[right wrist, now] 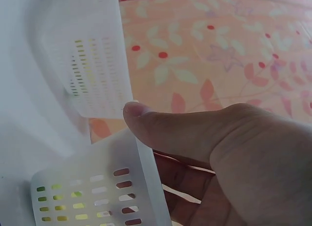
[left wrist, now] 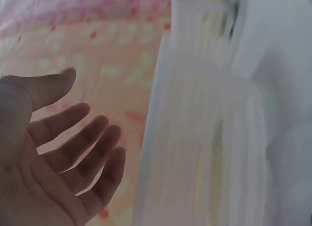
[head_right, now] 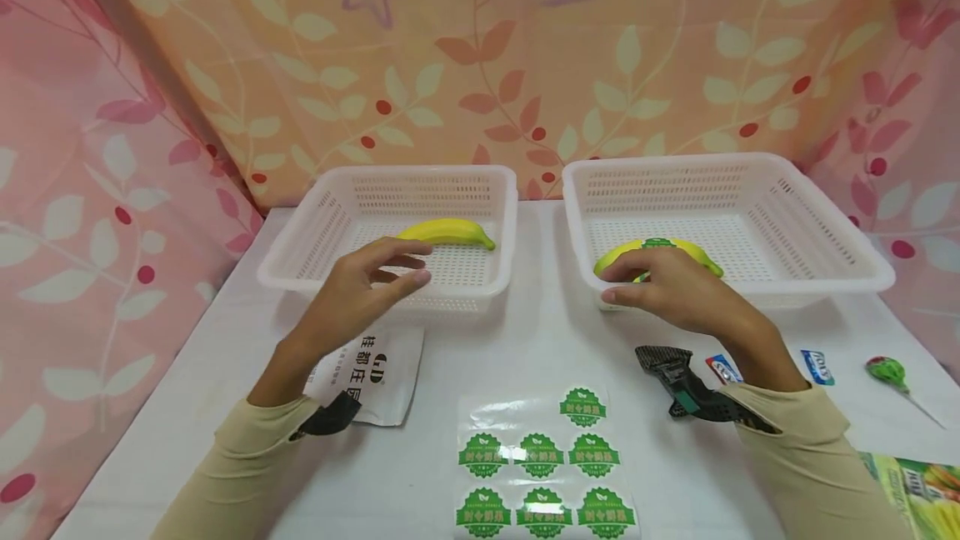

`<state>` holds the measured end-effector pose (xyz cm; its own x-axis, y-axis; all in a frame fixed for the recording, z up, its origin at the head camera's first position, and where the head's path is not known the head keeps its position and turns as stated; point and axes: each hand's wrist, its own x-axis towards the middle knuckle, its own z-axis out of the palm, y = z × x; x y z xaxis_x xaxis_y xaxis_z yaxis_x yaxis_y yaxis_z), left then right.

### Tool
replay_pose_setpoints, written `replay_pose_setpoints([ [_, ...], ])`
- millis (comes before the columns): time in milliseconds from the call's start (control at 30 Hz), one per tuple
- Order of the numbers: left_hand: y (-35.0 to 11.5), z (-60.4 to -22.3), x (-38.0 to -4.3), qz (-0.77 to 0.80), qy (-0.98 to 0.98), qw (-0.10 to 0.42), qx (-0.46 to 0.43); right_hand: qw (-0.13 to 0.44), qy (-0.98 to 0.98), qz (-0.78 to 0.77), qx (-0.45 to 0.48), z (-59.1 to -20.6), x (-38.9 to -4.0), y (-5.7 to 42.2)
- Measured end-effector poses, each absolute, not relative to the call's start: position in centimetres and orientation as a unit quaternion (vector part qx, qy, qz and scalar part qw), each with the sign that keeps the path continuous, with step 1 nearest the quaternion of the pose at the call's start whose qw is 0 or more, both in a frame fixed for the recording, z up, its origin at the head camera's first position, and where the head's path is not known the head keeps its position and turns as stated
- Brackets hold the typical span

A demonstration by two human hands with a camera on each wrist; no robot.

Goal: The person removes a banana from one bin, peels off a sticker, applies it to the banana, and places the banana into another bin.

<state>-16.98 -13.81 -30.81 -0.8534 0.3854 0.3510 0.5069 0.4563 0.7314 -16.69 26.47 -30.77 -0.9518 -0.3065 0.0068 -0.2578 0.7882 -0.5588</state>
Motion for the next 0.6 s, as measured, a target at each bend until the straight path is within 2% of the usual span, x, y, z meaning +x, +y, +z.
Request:
replay_pose_setpoints([
  [167, -18.1, -30.1, -18.5, -0.431, -0.875, 0.055, -0.215, 0.037, 0.942, -0.298, -0.149, -30.9, -16.6, 26.6],
  [600, -28.7, -29.3, -20.1, -0.37, -0.925, -0.03, -0.074, 0.039, 0.941, -0.304, -0.143, -31.1, -16.5, 26.6],
])
